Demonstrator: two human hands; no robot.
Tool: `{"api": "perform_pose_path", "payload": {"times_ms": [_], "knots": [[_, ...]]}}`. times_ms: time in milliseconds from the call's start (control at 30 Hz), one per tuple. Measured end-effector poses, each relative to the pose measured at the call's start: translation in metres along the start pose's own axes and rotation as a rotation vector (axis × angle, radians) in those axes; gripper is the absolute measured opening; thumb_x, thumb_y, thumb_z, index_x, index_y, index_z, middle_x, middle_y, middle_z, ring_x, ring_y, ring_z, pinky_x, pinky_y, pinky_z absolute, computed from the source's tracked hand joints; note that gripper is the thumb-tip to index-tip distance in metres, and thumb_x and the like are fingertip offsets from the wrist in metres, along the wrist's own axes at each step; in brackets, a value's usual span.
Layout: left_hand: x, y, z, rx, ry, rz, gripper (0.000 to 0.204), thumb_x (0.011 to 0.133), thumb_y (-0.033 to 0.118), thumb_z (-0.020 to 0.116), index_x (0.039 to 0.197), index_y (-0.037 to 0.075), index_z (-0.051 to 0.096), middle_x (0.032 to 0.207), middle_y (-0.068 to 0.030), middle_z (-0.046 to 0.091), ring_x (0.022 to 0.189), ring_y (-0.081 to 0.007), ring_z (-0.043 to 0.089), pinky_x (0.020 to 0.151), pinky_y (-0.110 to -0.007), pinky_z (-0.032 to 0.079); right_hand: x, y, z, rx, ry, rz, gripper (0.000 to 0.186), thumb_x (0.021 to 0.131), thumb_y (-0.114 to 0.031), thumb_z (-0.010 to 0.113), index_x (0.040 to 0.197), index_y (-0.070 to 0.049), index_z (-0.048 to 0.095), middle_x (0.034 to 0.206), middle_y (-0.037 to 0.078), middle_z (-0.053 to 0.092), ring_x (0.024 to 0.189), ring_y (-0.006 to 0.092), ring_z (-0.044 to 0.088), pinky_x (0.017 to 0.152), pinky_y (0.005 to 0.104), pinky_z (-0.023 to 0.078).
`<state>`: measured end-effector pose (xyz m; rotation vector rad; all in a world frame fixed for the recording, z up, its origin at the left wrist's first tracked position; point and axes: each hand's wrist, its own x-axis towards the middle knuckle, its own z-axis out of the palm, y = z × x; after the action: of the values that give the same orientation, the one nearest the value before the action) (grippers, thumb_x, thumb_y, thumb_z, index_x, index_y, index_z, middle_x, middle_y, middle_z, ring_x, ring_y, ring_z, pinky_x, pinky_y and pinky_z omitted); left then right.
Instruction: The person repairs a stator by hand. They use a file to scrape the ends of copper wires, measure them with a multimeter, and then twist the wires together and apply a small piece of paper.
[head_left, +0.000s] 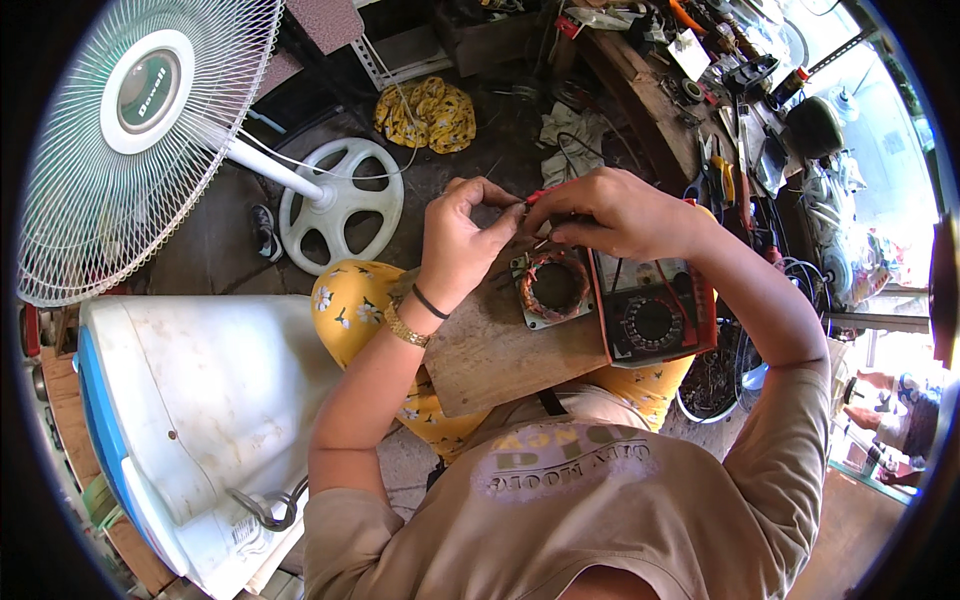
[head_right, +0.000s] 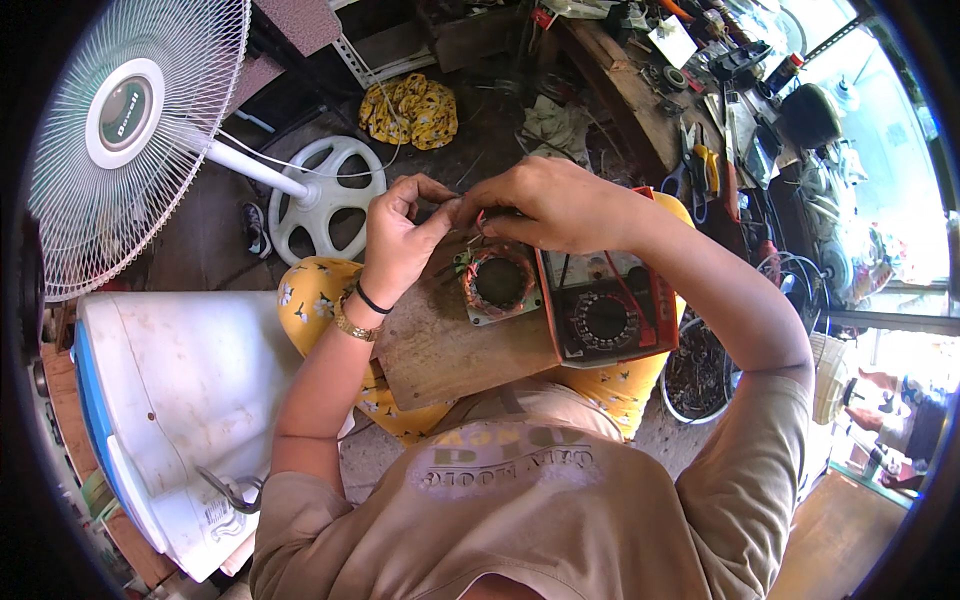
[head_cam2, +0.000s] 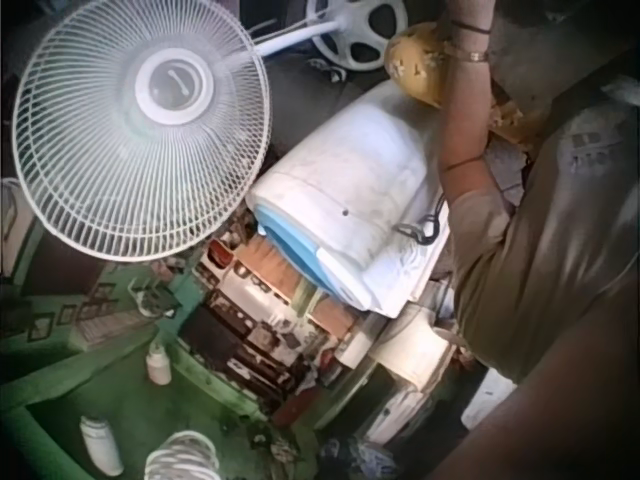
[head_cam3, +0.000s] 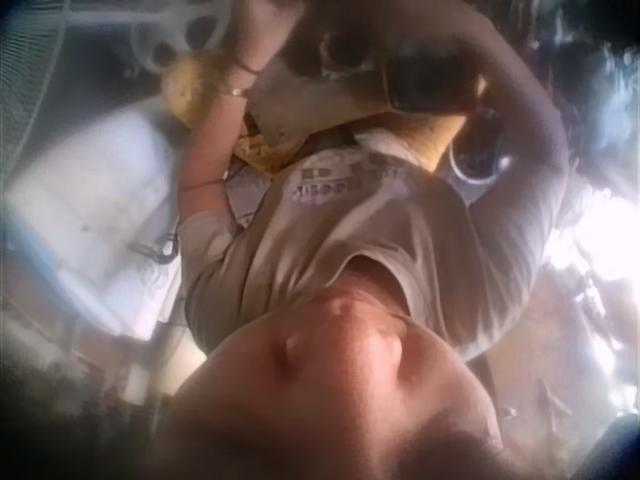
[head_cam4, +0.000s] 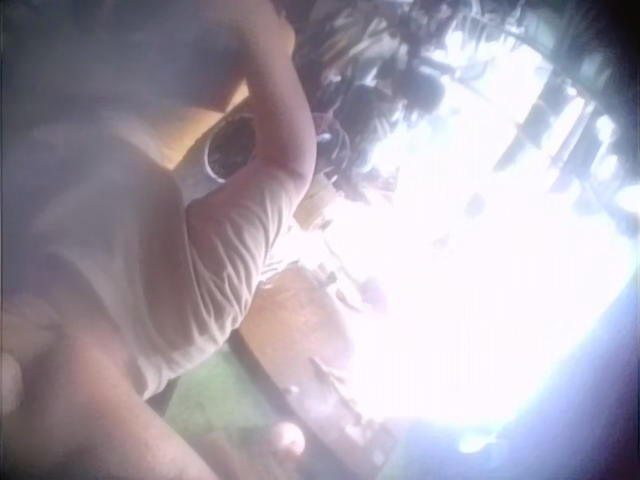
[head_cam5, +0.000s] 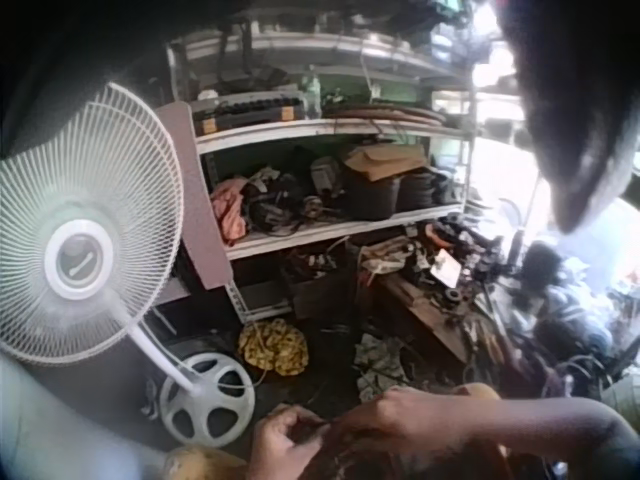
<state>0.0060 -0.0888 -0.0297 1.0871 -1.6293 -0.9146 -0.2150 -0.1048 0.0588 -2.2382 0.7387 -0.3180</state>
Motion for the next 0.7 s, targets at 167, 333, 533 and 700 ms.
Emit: {"api": "perform_pose_path", "payload": {"times_ms": [167, 333, 533, 700], "knots": [[0.001, 0.004, 0.001, 0.037, -0.011, -0.036, 0.008, 0.078, 0.004, 0.076, 0.083, 0.001, 0.071, 0.081, -0.0091, 0.071, 0.081, -0.0211, 0.065, 0.077, -0.032, 0.05, 0.001, 0.002, -0.001, -0.033, -0.022, -0.029, 0.02, 0.091, -0.008, 0.064, 0.109, -0.004, 0.072, 0.103, 0.014, 0.073, 0.095, 0.0344, 0.068, 0.082, 0.0433, 0.053], [0.0, 0.005, 0.0, 0.002, -0.022, -0.042, 0.007, 0.078, 0.003, 0.075, 0.083, 0.0, 0.071, 0.081, -0.0094, 0.071, 0.08, -0.0197, 0.063, 0.078, -0.032, 0.048, 0.006, -0.001, -0.001, -0.067, -0.024, -0.018, 0.018, 0.092, -0.009, 0.064, 0.108, -0.005, 0.072, 0.101, 0.012, 0.073, 0.094, 0.033, 0.069, 0.082, 0.0427, 0.053], [0.0, 0.004, 0.001, 0.015, -0.031, -0.05, 0.008, 0.078, 0.004, 0.075, 0.083, -0.001, 0.07, 0.082, -0.0097, 0.071, 0.079, -0.0194, 0.062, 0.078, -0.032, 0.048, 0.006, 0.007, 0.001, -0.062, -0.031, 0.001, 0.023, 0.09, -0.013, 0.065, 0.112, -0.011, 0.073, 0.104, 0.011, 0.074, 0.098, 0.0329, 0.069, 0.083, 0.0437, 0.053], [-0.002, 0.003, -0.001, -0.013, -0.025, -0.065, 0.009, 0.08, 0.006, 0.076, 0.084, 0.0, 0.07, 0.082, -0.0091, 0.071, 0.078, -0.0195, 0.062, 0.078, -0.032, 0.048, 0.006, 0.004, -0.009, -0.078, 0.154, -0.049, 0.037, 0.083, -0.016, 0.076, 0.116, -0.002, 0.066, 0.109, 0.017, 0.068, 0.104, 0.0366, 0.064, 0.09, 0.0449, 0.051]]}}
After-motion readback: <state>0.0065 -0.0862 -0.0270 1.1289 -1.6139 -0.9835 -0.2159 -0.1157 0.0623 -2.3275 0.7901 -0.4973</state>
